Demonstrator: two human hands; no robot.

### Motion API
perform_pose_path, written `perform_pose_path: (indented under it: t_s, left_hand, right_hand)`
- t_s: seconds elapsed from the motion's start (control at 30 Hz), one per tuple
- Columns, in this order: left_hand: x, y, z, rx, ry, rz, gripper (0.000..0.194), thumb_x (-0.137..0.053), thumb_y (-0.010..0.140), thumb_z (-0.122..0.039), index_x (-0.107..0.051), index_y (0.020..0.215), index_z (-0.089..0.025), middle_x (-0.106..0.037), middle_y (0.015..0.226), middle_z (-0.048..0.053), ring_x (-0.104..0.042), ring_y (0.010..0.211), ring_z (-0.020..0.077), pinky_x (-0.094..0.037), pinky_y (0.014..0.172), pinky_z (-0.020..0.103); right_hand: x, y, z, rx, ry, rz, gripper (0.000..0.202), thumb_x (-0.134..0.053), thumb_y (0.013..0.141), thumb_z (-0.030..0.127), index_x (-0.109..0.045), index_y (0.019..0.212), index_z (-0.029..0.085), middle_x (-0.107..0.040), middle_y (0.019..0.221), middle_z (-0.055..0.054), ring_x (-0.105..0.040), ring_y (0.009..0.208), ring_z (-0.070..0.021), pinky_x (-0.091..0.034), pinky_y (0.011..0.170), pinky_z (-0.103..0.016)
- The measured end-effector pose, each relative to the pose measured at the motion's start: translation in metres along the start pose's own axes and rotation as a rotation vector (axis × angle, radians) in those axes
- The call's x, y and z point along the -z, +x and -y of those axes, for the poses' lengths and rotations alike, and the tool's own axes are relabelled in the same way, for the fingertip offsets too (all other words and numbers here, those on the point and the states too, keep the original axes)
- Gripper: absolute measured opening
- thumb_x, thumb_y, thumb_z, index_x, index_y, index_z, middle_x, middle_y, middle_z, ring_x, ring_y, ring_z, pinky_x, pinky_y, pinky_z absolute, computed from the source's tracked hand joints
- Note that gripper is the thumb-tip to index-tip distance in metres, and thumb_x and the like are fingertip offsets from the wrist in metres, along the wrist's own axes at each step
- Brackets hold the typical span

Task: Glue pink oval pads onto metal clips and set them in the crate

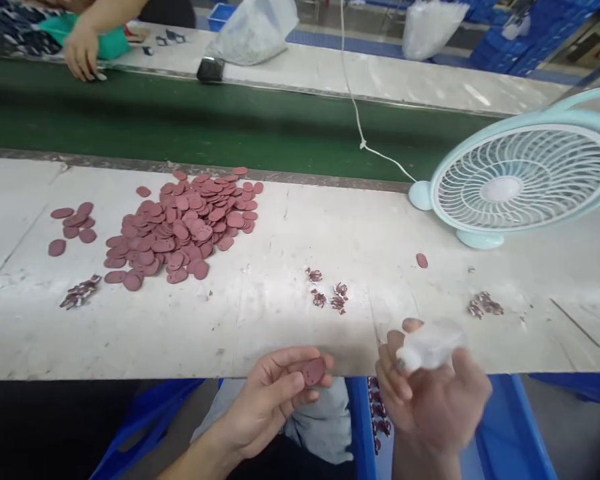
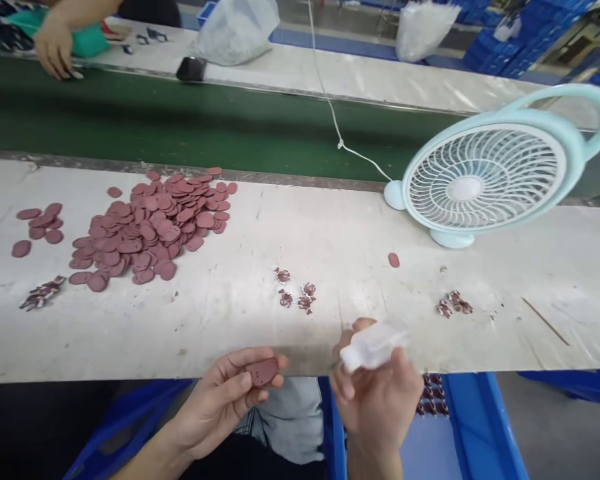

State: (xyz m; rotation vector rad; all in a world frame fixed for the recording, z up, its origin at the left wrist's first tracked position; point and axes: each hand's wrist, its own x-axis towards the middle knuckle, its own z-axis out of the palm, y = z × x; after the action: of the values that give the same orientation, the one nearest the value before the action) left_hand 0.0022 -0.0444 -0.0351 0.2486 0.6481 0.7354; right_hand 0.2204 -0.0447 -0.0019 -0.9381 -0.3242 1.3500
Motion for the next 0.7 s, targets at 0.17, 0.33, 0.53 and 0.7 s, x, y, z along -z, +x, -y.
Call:
perform_pose_path:
  t_s: [0.17, 0.33, 0.53, 0.7]
  left_hand:
    - [-0.001, 0.002, 0.005, 0.027, -0.033, 0.007, 0.025, -0.076, 0.088, -0.024, -0.079, 0.113, -0.020, -0.081, 0.114, 0.010, -0.077, 0.100, 0.0173, -0.058, 0.082, 0.018]
    - [0.001, 0.004, 0.005, 0.029, -0.055, -0.009, 0.028, -0.080, 0.085, -0.026, -0.079, 0.112, -0.022, -0.080, 0.115, 0.008, -0.077, 0.094, 0.0150, -0.059, 0.080, 0.018]
    - [0.003, 0.004, 0.004, 0.011, -0.056, -0.011, 0.029, -0.083, 0.083, -0.028, -0.079, 0.111, -0.023, -0.081, 0.114, 0.008, -0.077, 0.098, 0.0153, -0.058, 0.079, 0.017]
    - [0.003, 0.004, 0.005, 0.006, -0.053, -0.013, 0.029, -0.082, 0.083, -0.028, -0.079, 0.111, -0.023, -0.081, 0.113, 0.009, -0.076, 0.099, 0.0157, -0.058, 0.077, 0.017]
  right_hand:
    - [-0.025, -0.040, -0.041, 0.328, -0.470, -0.086, 0.029, -0.067, 0.091, 0.053, -0.064, 0.108, 0.030, -0.065, 0.068, -0.001, -0.061, 0.048, -0.0205, -0.045, 0.041, -0.031]
    - [-0.051, -0.042, -0.069, 0.573, -0.574, -0.363, 0.028, -0.073, 0.082, 0.058, -0.069, 0.100, 0.038, -0.064, 0.073, -0.003, -0.058, 0.054, -0.0273, -0.045, 0.049, -0.043]
    - [-0.019, -0.048, -0.079, 0.457, -0.565, -0.361, 0.039, -0.076, 0.079, 0.052, -0.069, 0.115, 0.041, -0.072, 0.085, -0.005, -0.066, 0.067, -0.0328, -0.057, 0.073, -0.059]
    - [0.004, -0.040, -0.057, -0.012, -0.622, 0.062, 0.080, -0.087, 0.061, 0.064, -0.065, 0.132, 0.034, -0.075, 0.093, -0.013, -0.070, 0.089, -0.0484, -0.057, 0.054, -0.059]
